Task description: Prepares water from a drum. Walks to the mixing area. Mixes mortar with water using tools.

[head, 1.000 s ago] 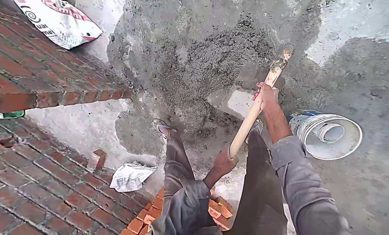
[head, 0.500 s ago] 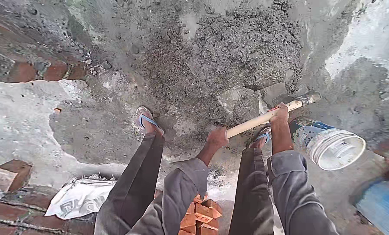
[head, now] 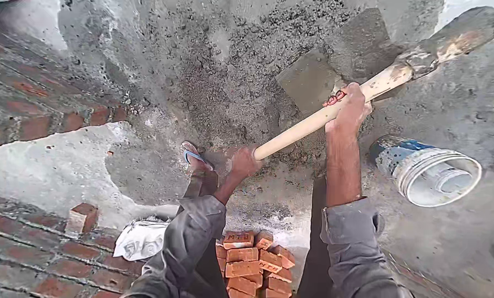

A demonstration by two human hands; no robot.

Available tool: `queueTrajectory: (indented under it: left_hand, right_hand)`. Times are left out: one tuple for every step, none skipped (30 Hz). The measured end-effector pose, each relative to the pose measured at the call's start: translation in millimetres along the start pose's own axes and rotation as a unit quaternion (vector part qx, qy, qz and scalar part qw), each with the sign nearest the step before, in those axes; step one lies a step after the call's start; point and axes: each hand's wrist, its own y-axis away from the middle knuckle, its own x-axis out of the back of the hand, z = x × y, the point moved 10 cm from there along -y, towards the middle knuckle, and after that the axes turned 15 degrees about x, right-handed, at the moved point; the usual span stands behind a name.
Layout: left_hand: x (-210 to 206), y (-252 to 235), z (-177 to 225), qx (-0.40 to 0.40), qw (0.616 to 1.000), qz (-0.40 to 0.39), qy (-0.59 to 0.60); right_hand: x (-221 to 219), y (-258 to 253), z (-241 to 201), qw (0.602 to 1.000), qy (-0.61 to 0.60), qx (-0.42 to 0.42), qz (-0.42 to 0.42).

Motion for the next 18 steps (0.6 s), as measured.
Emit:
queueTrajectory:
  left_hand:
    - [-7.3,3.2,32.6,-0.008,0.999,0.011,0.045]
    - [-6.5,2.9,63.5,-0.015,0.996,0.016,0.082]
    - [-3.7,1.9,87.7,-0.02,0.994,0.016,0.111]
    - [-1.6,-2.5,104.4,-0.021,0.99,0.01,0.136]
    - [-1.9,-13.4,112.0,-0.02,0.988,0.004,0.156]
    - [-7.3,-30.3,107.4,-0.014,0.985,-0.002,0.171]
    - [-20.1,-52.0,88.8,0.0,0.984,-0.005,0.176]
    - [-40.2,-73.4,56.9,0.024,0.985,-0.011,0.17]
    - [-71.4,-83.3,13.2,0.058,0.985,-0.025,0.16]
    - [-108.9,-77.0,-33.9,0.096,0.981,-0.041,0.161]
    - [-140.2,-68.3,-73.4,0.123,0.978,-0.047,0.162]
    - [-164.1,-64.6,-101.8,0.139,0.974,-0.049,0.171]
    - [-187.1,-50.1,-128.0,0.156,0.97,-0.055,0.176]
    - [-208.5,-24.9,-149.8,0.169,0.967,-0.065,0.18]
    - [-222.7,-12.4,-164.2,0.172,0.966,-0.064,0.182]
    - [-230.8,-15.1,-170.9,0.166,0.967,-0.056,0.187]
    - [-241.7,-11.7,-180.5,0.16,0.969,-0.05,0.181]
    - [-255.1,7.1,-192.1,0.159,0.971,-0.065,0.169]
  right_hand:
    - [-12.0,-17.1,-35.5,0.998,0.009,0.046,-0.038]
    - [-27.2,-31.9,-66.3,0.993,0.015,0.089,-0.071]
    - [-40.7,-42.6,-87.9,0.988,0.024,0.121,-0.096]
    - [-52.5,-51.8,-97.8,0.983,0.031,0.142,-0.113]
    - [-63.8,-59.8,-93.7,0.981,0.036,0.151,-0.121]
    - [-75.0,-65.1,-72.8,0.981,0.043,0.146,-0.123]
    - [-85.3,-66.7,-34.8,0.983,0.051,0.127,-0.122]
    - [-92.6,-62.6,17.6,0.986,0.06,0.097,-0.119]
    - [-93.5,-47.3,78.9,0.988,0.084,0.053,-0.12]
    - [-86.6,-21.0,136.3,0.986,0.116,0.006,-0.122]
    - [-78.2,4.9,182.7,0.981,0.148,-0.03,-0.125]
    - [-72.5,24.4,217.5,0.974,0.177,-0.055,-0.128]
    - [-57.5,47.8,243.3,0.967,0.205,-0.081,-0.128]
    - [-33.9,74.2,257.6,0.961,0.222,-0.102,-0.129]
    - [-16.7,93.2,264.1,0.961,0.215,-0.112,-0.131]
    - [-8.4,104.6,269.9,0.964,0.194,-0.111,-0.142]
    - [7.5,121.3,277.8,0.965,0.173,-0.12,-0.157]
    - [31.8,141.5,280.5,0.965,0.161,-0.135,-0.158]
